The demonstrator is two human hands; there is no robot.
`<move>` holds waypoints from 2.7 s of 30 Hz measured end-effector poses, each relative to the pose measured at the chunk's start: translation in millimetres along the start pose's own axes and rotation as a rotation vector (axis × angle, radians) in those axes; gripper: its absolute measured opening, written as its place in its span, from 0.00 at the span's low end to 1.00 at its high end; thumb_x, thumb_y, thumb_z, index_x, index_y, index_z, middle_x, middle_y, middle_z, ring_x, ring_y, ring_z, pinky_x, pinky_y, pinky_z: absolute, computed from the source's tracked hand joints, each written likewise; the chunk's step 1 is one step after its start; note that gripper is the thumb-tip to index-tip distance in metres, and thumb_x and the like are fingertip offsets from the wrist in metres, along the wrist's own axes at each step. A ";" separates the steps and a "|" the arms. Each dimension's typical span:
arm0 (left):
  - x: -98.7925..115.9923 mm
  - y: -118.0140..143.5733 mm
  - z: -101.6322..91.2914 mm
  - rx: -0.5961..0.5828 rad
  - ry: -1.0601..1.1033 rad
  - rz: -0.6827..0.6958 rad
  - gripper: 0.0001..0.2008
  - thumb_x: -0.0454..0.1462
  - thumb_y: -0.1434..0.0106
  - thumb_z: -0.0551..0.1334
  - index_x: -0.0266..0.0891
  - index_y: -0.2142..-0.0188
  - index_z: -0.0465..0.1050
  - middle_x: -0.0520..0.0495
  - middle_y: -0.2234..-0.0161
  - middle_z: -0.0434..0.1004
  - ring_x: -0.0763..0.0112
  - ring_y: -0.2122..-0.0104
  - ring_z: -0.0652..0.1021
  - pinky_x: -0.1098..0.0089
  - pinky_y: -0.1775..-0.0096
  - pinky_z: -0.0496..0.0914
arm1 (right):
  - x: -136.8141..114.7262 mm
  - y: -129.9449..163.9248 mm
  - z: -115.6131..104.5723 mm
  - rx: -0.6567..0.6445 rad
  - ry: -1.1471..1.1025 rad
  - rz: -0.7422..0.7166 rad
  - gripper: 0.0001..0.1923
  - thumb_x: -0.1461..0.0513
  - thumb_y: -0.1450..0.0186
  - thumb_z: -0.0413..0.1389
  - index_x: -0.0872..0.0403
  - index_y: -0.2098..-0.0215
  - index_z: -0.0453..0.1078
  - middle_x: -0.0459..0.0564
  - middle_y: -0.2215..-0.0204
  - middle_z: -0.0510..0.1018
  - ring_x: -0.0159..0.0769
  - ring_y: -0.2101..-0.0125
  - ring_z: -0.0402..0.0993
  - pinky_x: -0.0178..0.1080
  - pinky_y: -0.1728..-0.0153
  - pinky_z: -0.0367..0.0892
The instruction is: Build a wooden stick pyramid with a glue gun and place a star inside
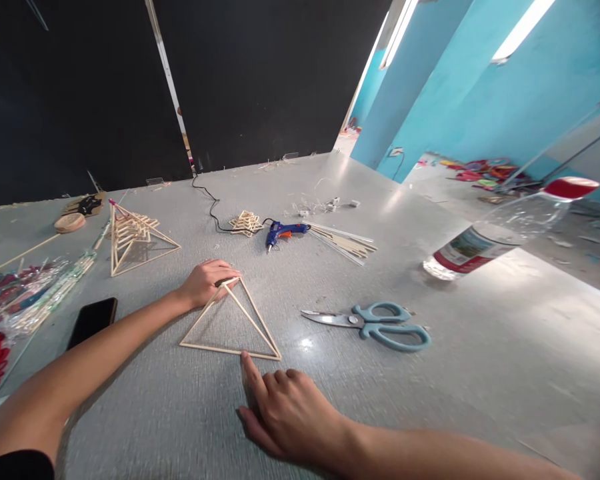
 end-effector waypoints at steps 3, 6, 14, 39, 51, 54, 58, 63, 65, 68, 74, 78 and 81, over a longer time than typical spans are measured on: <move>-1.6 0.4 -0.2 0.013 -0.015 -0.009 0.10 0.34 0.29 0.64 0.42 0.51 0.83 0.46 0.56 0.87 0.65 0.55 0.83 0.63 0.50 0.78 | -0.3 0.5 -0.1 -0.018 -0.004 -0.004 0.38 0.49 0.26 0.49 0.76 0.35 0.63 0.60 0.71 0.82 0.41 0.79 0.75 0.44 0.79 0.54; -2.2 0.4 -0.9 0.021 -0.031 -0.018 0.10 0.34 0.29 0.64 0.41 0.52 0.83 0.45 0.58 0.86 0.64 0.56 0.83 0.62 0.51 0.78 | -1.3 1.5 0.9 -0.028 -0.007 -0.013 0.38 0.49 0.26 0.49 0.75 0.34 0.62 0.64 0.64 0.84 0.41 0.78 0.75 0.44 0.79 0.53; -0.1 -2.5 -3.1 0.028 -0.047 -0.016 0.10 0.34 0.28 0.63 0.41 0.52 0.83 0.46 0.59 0.87 0.64 0.57 0.83 0.64 0.52 0.77 | -0.1 -0.5 0.5 -0.019 -0.008 -0.002 0.38 0.49 0.26 0.49 0.76 0.34 0.61 0.60 0.70 0.82 0.41 0.79 0.74 0.45 0.79 0.50; -8.8 26.3 -31.0 -0.069 -0.053 -0.233 0.19 0.33 0.29 0.58 0.40 0.40 0.74 0.42 0.49 0.83 0.64 0.49 0.81 0.62 0.45 0.75 | 2.2 4.2 -19.7 0.120 -0.048 -0.064 0.30 0.55 0.25 0.49 0.71 0.36 0.62 0.49 0.76 0.77 0.38 0.81 0.72 0.43 0.79 0.54; 78.7 105.3 -99.1 -0.304 -0.047 -0.517 0.11 0.35 0.35 0.62 0.42 0.54 0.80 0.51 0.69 0.80 0.73 0.73 0.77 0.73 0.70 0.66 | 38.4 57.2 -33.0 0.183 -0.067 -0.071 0.08 0.65 0.24 0.48 0.56 0.56 0.69 0.43 0.78 0.73 0.32 0.80 0.69 0.42 0.76 0.53; 92.2 105.8 -98.4 -0.337 -0.025 -0.541 0.10 0.35 0.35 0.62 0.42 0.56 0.79 0.51 0.68 0.79 0.72 0.71 0.77 0.73 0.69 0.66 | 30.5 62.6 -13.4 0.106 -0.049 -0.070 0.15 0.63 0.24 0.50 0.60 0.42 0.66 0.45 0.75 0.77 0.33 0.79 0.72 0.42 0.76 0.52; 100.8 106.1 -95.3 -0.373 -0.010 -0.538 0.11 0.34 0.35 0.62 0.43 0.54 0.79 0.50 0.67 0.79 0.70 0.70 0.77 0.72 0.66 0.66 | 20.0 48.1 2.4 -0.004 -0.003 0.027 0.24 0.60 0.23 0.49 0.63 0.33 0.61 0.49 0.74 0.80 0.35 0.78 0.76 0.41 0.78 0.50; 118.1 107.9 -90.6 -0.411 0.047 -0.502 0.15 0.33 0.33 0.60 0.46 0.52 0.81 0.50 0.64 0.80 0.71 0.68 0.78 0.72 0.65 0.67 | 13.6 18.9 -6.2 -0.156 -0.024 0.112 0.29 0.57 0.22 0.47 0.68 0.31 0.58 0.54 0.75 0.82 0.39 0.78 0.79 0.41 0.80 0.44; 129.5 106.0 -88.4 -0.408 0.086 -0.462 0.16 0.33 0.33 0.59 0.46 0.51 0.81 0.49 0.62 0.81 0.71 0.69 0.78 0.72 0.66 0.67 | 15.3 13.5 -12.6 -0.211 -0.063 0.138 0.26 0.58 0.22 0.45 0.67 0.32 0.60 0.54 0.75 0.82 0.40 0.77 0.80 0.41 0.80 0.42; 149.7 98.2 -83.9 -0.387 0.118 -0.359 0.17 0.33 0.33 0.59 0.47 0.50 0.81 0.48 0.61 0.82 0.70 0.68 0.79 0.71 0.64 0.70 | 23.3 15.0 -18.3 -0.273 -0.107 0.184 0.21 0.60 0.22 0.45 0.61 0.36 0.64 0.52 0.75 0.82 0.39 0.76 0.81 0.41 0.78 0.39; 181.2 77.8 -61.5 -0.438 0.117 -0.145 0.15 0.32 0.33 0.60 0.46 0.51 0.80 0.47 0.62 0.81 0.65 0.63 0.80 0.67 0.62 0.72 | 48.4 37.0 -15.8 -0.311 -0.092 0.278 0.20 0.58 0.21 0.43 0.57 0.38 0.65 0.50 0.76 0.82 0.37 0.77 0.79 0.41 0.76 0.36; 193.3 69.7 -46.7 -0.464 0.172 -0.041 0.12 0.31 0.34 0.62 0.44 0.54 0.80 0.48 0.63 0.82 0.65 0.63 0.80 0.66 0.63 0.72 | 60.0 51.8 -11.6 -0.334 -0.074 0.353 0.21 0.56 0.21 0.42 0.55 0.36 0.65 0.50 0.73 0.82 0.37 0.77 0.78 0.41 0.74 0.37; 204.2 67.4 -39.7 -0.459 0.205 0.023 0.12 0.32 0.33 0.62 0.44 0.53 0.80 0.48 0.61 0.82 0.65 0.62 0.80 0.66 0.62 0.72 | 61.6 59.3 -9.9 -0.351 -0.069 0.389 0.23 0.54 0.21 0.42 0.53 0.34 0.64 0.51 0.72 0.83 0.38 0.75 0.78 0.41 0.73 0.38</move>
Point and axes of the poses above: each hand's wrist, its own y-axis away from the middle knuckle, its own z-axis out of the palm, x = y × z, the point moved 5 cm from there along -y, towards the middle knuckle
